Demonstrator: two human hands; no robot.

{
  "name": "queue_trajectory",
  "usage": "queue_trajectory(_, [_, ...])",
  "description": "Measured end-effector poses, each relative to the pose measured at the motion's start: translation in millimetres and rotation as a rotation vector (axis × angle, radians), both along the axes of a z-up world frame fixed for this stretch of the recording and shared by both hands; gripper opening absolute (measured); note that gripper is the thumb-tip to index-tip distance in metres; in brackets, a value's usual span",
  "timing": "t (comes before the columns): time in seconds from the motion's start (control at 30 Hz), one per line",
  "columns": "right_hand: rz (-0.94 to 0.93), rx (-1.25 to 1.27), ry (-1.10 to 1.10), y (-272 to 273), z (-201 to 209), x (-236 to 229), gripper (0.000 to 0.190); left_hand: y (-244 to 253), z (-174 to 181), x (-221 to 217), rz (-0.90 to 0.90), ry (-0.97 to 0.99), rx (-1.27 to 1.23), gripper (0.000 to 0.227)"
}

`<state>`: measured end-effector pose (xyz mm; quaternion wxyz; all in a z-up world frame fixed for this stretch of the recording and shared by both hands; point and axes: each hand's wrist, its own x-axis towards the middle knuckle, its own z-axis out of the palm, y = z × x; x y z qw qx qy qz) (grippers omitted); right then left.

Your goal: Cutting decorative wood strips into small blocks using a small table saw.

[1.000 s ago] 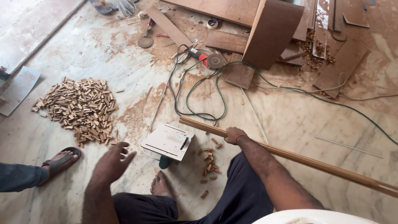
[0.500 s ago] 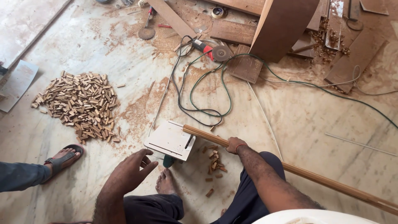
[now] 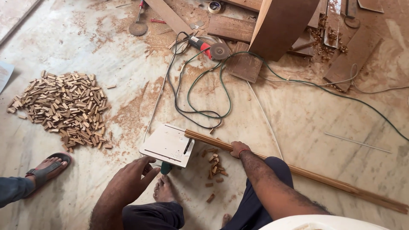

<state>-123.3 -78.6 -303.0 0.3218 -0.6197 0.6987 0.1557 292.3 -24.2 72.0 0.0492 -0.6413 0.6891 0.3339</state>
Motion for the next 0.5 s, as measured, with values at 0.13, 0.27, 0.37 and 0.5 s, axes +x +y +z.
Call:
queue_trajectory(0.13, [-0.013,0.017,0.032,4,1,5,0.042,0,-13,5,-0.032,0.019,-0.047,0.045])
queue_trajectory(0.27, [0.007,0.025,0.052,5,4,8,0.039,1,-13,23,-0.03,0.163,-0.034,0.044])
queue_trajectory(0.37, [0.004,0.05,0.074,3,9,9,0.037,-10,-54,70,0.03,0.282,0.138,0.046])
queue_trajectory(0.5, [-0.017,0.035,0.083,7,24,12,0.035,-9,-206,124,0.046,0.17,0.269,0.065])
